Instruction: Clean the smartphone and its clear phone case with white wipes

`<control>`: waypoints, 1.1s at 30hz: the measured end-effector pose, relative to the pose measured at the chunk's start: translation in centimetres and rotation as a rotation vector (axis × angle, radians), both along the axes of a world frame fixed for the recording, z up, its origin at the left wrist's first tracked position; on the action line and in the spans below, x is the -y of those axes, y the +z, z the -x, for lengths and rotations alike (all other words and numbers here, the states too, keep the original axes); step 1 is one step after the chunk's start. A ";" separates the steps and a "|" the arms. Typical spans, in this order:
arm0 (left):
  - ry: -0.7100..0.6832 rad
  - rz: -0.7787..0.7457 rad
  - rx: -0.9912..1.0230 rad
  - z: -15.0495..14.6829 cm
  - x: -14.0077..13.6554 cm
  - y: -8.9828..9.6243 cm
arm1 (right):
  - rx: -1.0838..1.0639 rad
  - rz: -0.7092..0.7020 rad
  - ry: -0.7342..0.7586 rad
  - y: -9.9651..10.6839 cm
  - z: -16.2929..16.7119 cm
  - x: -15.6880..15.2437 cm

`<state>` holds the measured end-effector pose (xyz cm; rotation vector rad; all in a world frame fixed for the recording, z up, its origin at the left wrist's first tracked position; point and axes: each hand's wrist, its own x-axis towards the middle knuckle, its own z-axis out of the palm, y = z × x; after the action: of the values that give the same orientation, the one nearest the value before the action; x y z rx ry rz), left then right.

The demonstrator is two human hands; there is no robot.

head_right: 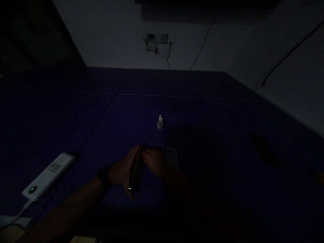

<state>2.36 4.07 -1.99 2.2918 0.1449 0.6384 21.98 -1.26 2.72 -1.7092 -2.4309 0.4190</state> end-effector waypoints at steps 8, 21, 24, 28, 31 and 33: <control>0.009 -0.038 -0.022 -0.1 -0.1 -0.2 | 0.062 -0.061 0.266 -0.9 1.6 4.6; 0.019 -0.011 -0.025 0.0 -0.1 -0.2 | 0.116 -0.110 0.257 -1.1 1.5 3.8; 0.029 -0.023 -0.035 -0.1 -0.2 -0.2 | 0.144 -0.109 0.299 -1.0 1.9 4.7; 0.016 -0.017 -0.025 0.0 -0.2 -0.1 | 0.199 -0.115 0.170 -0.4 1.0 2.1; 0.014 -0.013 -0.027 0.0 -0.2 0.0 | 0.209 -0.133 0.133 -0.1 0.4 0.6; 0.016 -0.027 -0.024 0.0 -0.2 0.1 | 0.205 -0.131 0.163 -0.2 0.4 1.0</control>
<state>2.39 4.25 -1.93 2.3269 0.1670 0.6244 21.56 -2.22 2.48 -1.5766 -2.6860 0.1025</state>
